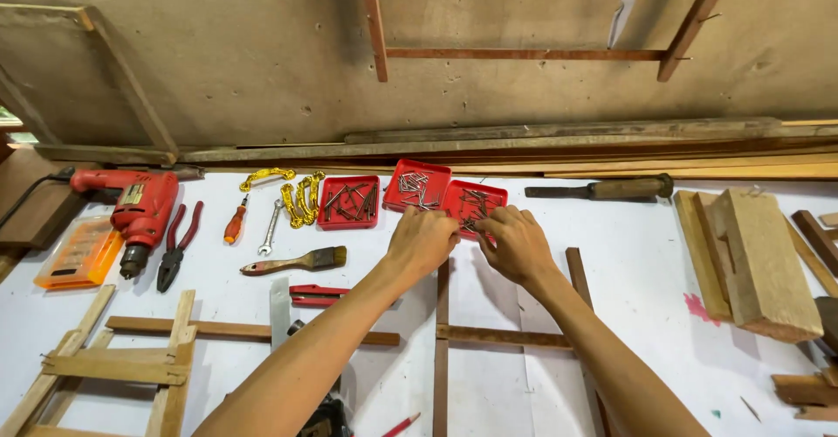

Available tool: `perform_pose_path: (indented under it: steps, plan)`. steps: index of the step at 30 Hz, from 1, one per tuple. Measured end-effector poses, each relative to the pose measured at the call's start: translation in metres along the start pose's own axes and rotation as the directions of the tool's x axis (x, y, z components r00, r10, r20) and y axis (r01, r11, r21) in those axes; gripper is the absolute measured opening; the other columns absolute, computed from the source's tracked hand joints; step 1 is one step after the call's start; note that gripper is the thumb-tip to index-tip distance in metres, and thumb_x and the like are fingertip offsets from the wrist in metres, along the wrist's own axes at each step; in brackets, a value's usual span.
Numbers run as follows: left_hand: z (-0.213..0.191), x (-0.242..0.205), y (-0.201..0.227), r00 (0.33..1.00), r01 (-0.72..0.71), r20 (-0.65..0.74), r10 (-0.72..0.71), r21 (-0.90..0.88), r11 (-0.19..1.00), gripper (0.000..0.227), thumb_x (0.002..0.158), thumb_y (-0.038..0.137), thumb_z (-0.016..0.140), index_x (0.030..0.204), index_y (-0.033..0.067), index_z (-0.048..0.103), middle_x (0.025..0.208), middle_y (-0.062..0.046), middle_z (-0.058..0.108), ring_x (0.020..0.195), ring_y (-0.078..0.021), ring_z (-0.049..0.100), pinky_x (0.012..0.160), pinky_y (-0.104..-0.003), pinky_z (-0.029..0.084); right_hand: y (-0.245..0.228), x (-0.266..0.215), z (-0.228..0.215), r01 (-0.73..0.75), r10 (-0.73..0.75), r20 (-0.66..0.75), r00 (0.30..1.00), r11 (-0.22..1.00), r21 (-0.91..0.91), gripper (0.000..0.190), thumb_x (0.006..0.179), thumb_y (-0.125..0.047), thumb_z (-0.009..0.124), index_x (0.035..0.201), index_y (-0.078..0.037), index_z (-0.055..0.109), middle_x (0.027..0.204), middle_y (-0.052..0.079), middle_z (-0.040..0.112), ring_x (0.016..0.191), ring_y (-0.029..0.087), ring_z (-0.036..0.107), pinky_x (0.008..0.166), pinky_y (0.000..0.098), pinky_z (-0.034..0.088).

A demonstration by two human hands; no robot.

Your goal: The person assembles small wooden frame structures at a workbench, positioning thin wood strips into ladder-like frames and hammering nails to join the joints. They use a try square to check alignment, pick nails from red bins, and sort through a pile of wood strips to select pieces.

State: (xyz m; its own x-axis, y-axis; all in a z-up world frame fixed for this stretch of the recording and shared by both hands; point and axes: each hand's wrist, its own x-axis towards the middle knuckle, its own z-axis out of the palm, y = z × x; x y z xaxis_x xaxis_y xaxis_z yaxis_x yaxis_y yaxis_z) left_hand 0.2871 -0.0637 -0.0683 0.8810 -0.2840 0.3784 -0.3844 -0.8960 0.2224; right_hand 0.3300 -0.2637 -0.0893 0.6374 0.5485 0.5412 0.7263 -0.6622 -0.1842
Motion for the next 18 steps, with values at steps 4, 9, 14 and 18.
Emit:
perform_pose_path:
  steps: [4, 9, 14, 18]
  plan:
    - [0.009, 0.034, -0.006, 0.983, 0.121, 0.139, -0.117, -0.024, 0.992, 0.014, 0.090, 0.020, 0.070, 0.083, 0.0098, 0.075, 0.077, -0.015, 0.073, 0.075, -0.0360, 0.067, 0.081, -0.048, 0.041, 0.021, 0.011, 0.025, -0.078, 0.078, 0.033, 0.996, 0.997, -0.010, 0.014, 0.084, -0.018, 0.074, 0.094, -0.009, 0.077, 0.089, 0.007, 0.069, 0.088, 0.025, 0.062, 0.081, 0.0401, 0.048]
    - [0.057, 0.070, -0.032, 0.992, 0.107, 0.082, -0.100, -0.088, 0.990, 0.010, 0.085, 0.016, 0.070, 0.081, 0.0097, 0.078, 0.079, -0.016, 0.073, 0.077, -0.0336, 0.068, 0.081, -0.048, 0.041, 0.050, 0.015, 0.048, -0.108, 0.105, 0.161, 0.981, 0.994, 0.008, 0.020, 0.083, -0.014, 0.072, 0.100, -0.007, 0.077, 0.087, 0.008, 0.070, 0.084, 0.025, 0.062, 0.082, 0.0405, 0.050]
    - [0.067, 0.086, -0.040, 0.970, 0.143, 0.209, -0.122, -0.091, 0.985, 0.012, 0.087, 0.020, 0.072, 0.083, 0.0109, 0.078, 0.084, -0.016, 0.073, 0.080, -0.0345, 0.068, 0.083, -0.046, 0.042, 0.048, 0.021, 0.041, -0.116, 0.100, 0.156, 0.983, 0.989, 0.094, 0.023, 0.082, -0.015, 0.073, 0.101, -0.003, 0.077, 0.086, 0.012, 0.069, 0.086, 0.030, 0.060, 0.082, 0.0432, 0.051]
    - [0.075, 0.085, -0.046, 0.983, 0.097, 0.167, -0.076, -0.119, 0.988, 0.010, 0.083, 0.020, 0.073, 0.081, 0.0098, 0.076, 0.087, -0.013, 0.073, 0.081, -0.0329, 0.067, 0.081, -0.047, 0.041, 0.052, 0.019, 0.042, -0.155, 0.123, 0.180, 0.976, 0.972, 0.176, 0.022, 0.082, -0.015, 0.073, 0.100, -0.002, 0.077, 0.086, 0.012, 0.069, 0.088, 0.030, 0.060, 0.082, 0.0419, 0.053]
